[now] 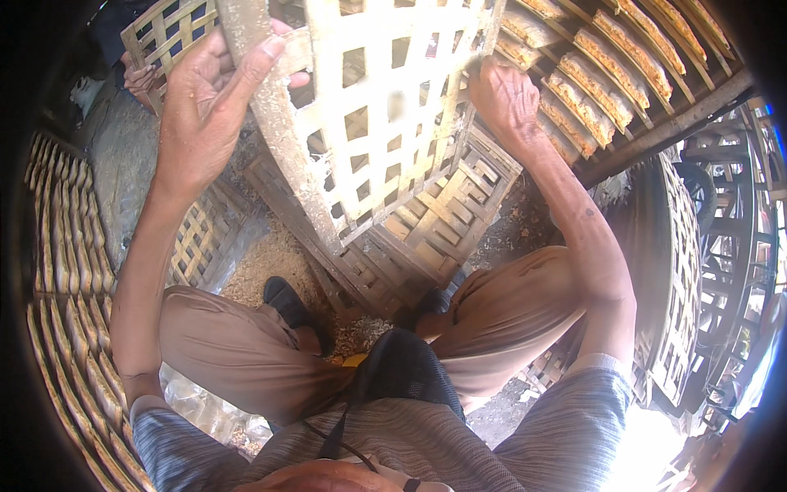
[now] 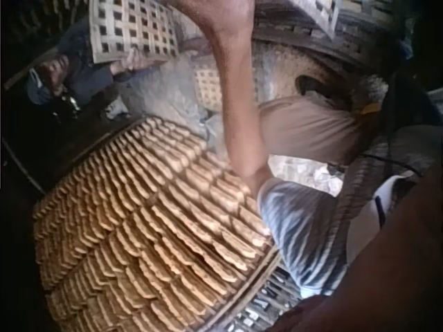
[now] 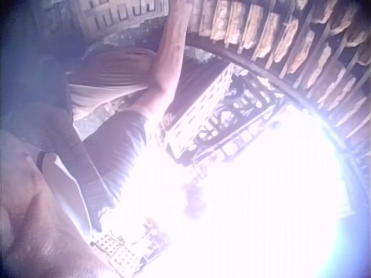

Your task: The person sits on the floor and repairs a square wooden lattice frame by hand, pressing and adjusting the joints and slats. The person repeatedly lifts, turns, and aligns the frame while working on its edges and corners.

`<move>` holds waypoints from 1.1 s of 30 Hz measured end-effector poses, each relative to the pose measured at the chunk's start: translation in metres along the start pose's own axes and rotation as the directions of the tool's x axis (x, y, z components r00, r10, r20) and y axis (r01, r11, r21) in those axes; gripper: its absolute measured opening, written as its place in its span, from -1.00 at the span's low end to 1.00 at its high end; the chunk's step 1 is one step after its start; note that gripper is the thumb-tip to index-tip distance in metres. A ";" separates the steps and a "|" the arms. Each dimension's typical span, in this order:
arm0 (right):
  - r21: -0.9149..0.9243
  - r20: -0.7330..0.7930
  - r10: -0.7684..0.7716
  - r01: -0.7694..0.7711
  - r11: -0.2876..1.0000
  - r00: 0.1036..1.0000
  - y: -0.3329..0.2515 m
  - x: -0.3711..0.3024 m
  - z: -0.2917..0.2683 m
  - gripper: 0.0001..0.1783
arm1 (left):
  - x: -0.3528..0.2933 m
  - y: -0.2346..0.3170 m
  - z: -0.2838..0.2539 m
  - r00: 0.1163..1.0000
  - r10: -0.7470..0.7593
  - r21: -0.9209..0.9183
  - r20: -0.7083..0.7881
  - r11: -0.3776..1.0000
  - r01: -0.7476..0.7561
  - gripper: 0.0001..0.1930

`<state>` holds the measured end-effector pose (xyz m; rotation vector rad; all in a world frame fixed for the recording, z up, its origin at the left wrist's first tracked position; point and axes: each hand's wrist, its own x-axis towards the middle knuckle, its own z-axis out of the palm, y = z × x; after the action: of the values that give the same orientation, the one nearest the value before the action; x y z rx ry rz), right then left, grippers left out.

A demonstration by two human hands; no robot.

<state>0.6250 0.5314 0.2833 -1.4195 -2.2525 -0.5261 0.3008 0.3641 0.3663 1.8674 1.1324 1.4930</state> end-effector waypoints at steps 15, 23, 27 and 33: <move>-0.019 0.060 -0.093 0.094 0.995 0.994 0.004 -0.004 -0.001 -0.84 | -0.004 0.012 0.003 1.000 0.002 0.000 0.011 1.000 -0.002 -0.72; -0.020 0.026 -0.172 0.172 0.985 0.985 0.015 -0.006 -0.018 -0.80 | 0.002 -0.011 -0.015 1.000 -0.011 0.049 -0.022 0.999 0.012 -0.70; -0.150 0.143 -0.117 0.139 0.979 0.983 0.026 -0.005 -0.031 -0.79 | 0.010 -0.018 -0.022 0.997 -0.044 0.008 -0.057 0.999 0.044 -0.68; 0.525 0.394 -0.141 -0.096 0.846 0.908 0.020 -0.015 -0.044 -0.82 | 0.017 -0.031 -0.030 0.994 -0.081 0.029 -0.075 0.996 0.084 -0.64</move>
<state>0.6557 0.5052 0.3135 -1.2843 -2.4610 0.4396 0.2636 0.3915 0.3592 1.7766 1.2588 1.5173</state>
